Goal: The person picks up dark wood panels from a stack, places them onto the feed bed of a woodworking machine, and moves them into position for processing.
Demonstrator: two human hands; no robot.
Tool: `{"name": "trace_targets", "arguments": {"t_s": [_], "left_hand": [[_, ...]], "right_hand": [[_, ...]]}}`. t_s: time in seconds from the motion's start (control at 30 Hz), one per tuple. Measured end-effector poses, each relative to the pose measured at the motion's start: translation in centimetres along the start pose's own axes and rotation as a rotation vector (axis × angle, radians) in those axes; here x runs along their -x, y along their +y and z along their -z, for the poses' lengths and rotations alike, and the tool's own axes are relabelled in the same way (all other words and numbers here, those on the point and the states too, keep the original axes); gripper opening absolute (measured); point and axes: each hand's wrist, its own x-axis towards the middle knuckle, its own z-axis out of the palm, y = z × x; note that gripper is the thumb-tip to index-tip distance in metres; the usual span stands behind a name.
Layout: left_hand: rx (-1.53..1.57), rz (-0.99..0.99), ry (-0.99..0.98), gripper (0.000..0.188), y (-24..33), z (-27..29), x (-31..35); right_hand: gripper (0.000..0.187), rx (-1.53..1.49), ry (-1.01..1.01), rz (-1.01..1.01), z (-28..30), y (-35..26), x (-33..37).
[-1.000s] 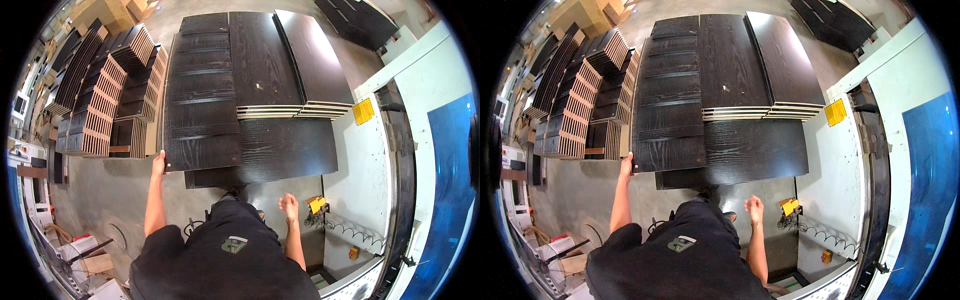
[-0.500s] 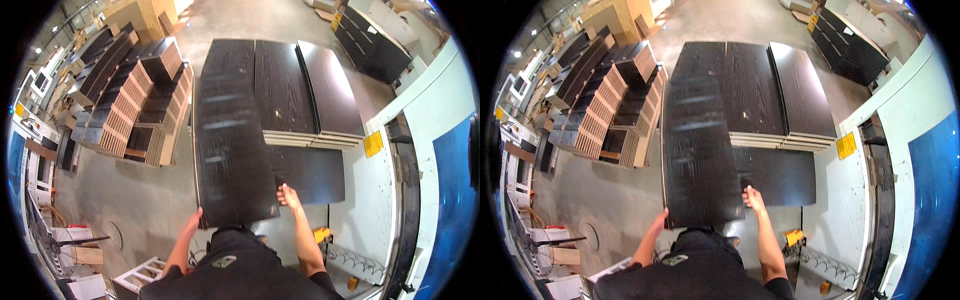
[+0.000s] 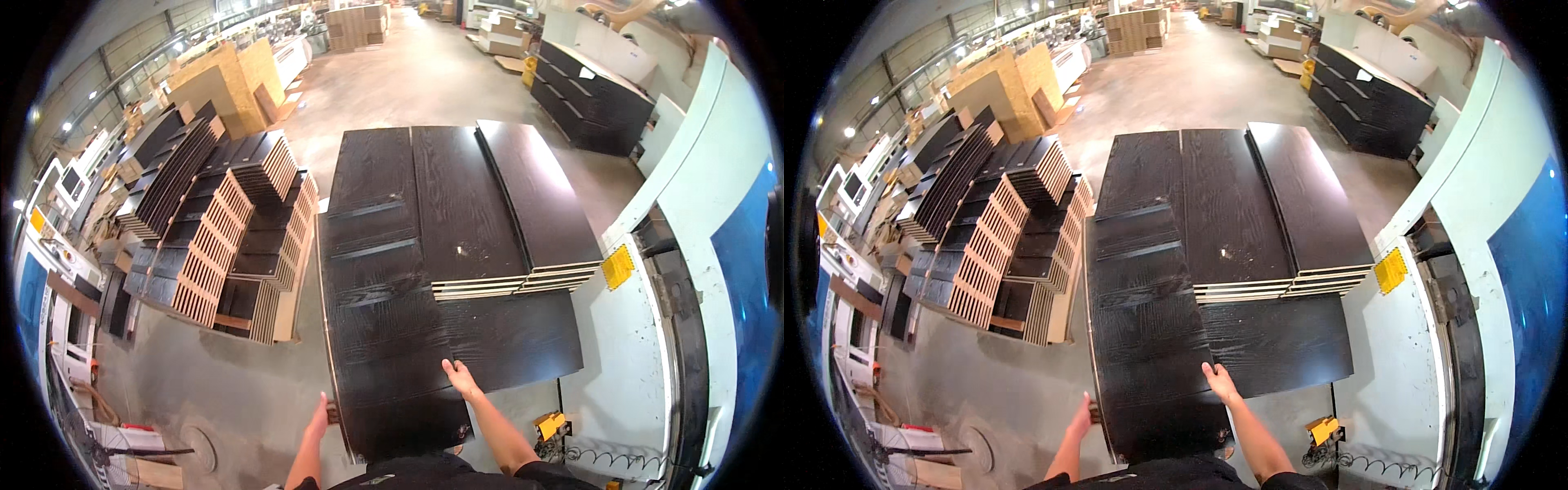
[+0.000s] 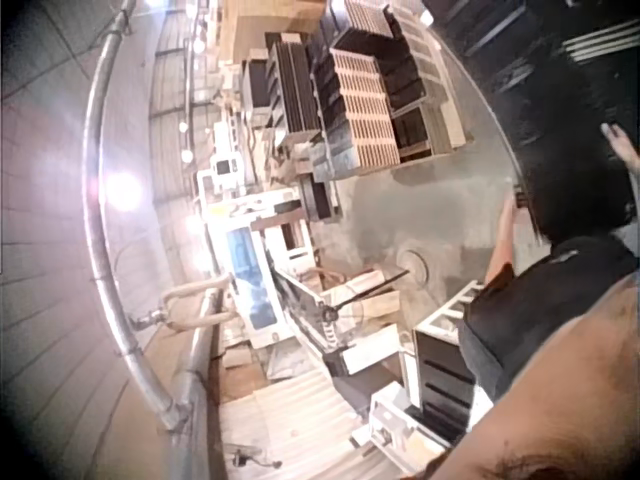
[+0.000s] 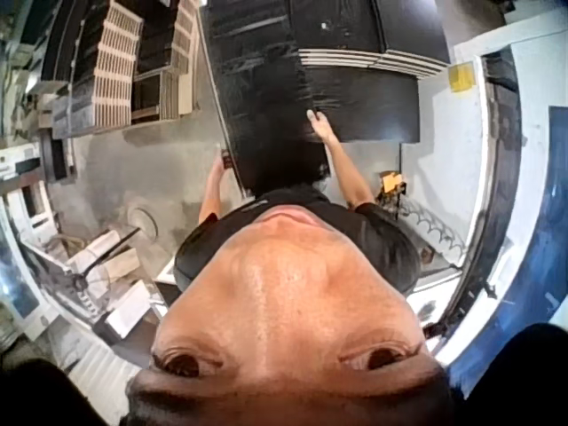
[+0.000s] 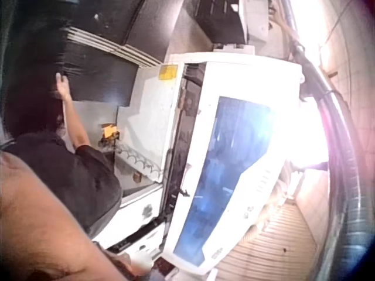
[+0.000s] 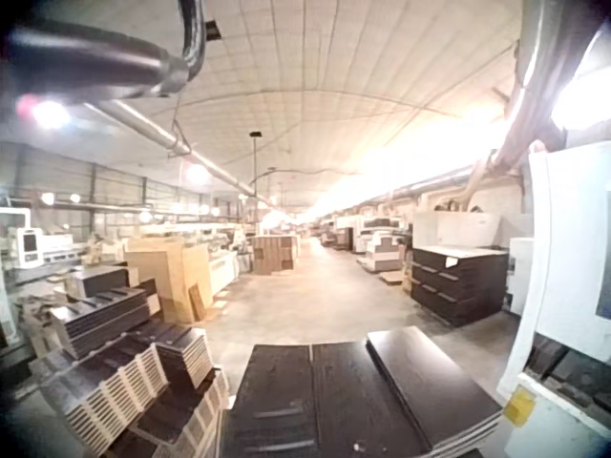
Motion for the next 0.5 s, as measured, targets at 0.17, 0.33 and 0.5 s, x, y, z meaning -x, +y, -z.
{"name": "trace_targets", "arguments": {"t_s": [0.17,0.33,0.5], "left_hand": [[0.168,-0.201,0.158,0.051,11.0,-3.0,-9.0],[0.124,-0.342,0.335,0.053,14.4,-9.1,-10.8],[-0.117,-0.458,0.497,0.052,16.5,-9.2,-11.0]], "right_hand": [[0.054,0.058,0.177,0.147,-1.0,-0.2,1.3],[0.052,0.065,0.330,0.242,-1.1,-0.7,2.0],[0.047,0.065,0.380,0.256,-0.6,-4.9,5.5]]}}
